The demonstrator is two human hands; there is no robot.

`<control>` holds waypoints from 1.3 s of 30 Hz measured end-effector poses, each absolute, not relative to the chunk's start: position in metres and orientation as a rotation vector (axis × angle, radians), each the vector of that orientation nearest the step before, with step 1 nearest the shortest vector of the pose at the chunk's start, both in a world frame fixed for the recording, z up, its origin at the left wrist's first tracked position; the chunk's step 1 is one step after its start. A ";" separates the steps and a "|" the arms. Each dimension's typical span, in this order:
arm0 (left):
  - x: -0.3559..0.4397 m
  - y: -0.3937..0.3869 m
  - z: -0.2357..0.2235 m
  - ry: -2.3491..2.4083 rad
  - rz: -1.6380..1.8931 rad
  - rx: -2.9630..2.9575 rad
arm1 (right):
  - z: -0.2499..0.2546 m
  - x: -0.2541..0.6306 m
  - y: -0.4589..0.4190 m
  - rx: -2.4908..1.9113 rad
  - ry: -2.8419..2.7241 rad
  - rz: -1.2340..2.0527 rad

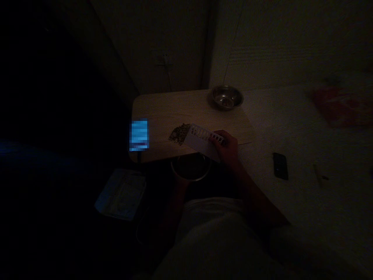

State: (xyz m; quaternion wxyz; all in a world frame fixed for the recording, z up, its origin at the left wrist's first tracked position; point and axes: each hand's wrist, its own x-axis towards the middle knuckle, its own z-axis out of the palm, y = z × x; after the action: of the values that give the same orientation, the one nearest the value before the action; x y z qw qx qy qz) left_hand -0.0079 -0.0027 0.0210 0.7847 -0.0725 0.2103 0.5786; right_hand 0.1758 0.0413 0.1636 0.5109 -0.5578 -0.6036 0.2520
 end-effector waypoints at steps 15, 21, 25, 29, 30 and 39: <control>-0.006 0.001 0.041 0.434 1.262 -0.252 | 0.173 0.171 0.039 -1.271 -1.525 0.591; -0.005 0.002 0.044 0.438 1.278 -0.174 | 0.172 0.170 0.040 -1.281 -1.513 0.599; -0.005 0.002 0.047 0.454 1.259 -0.226 | 0.172 0.169 0.042 -1.269 -1.522 0.611; -0.004 0.002 0.046 0.464 1.274 -0.271 | 0.173 0.169 0.042 -1.266 -1.535 0.614; -0.004 0.002 0.045 0.464 1.268 -0.262 | 0.173 0.169 0.042 -1.268 -1.535 0.609; -0.005 0.000 0.047 0.469 1.255 -0.187 | 0.175 0.171 0.039 -1.275 -1.539 0.591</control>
State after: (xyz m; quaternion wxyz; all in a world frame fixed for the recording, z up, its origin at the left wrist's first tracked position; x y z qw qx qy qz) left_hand -0.0051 0.0001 0.0466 0.7798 -0.0867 0.2168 0.5809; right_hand 0.1708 0.0394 0.1745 0.5045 -0.5282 -0.6375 0.2450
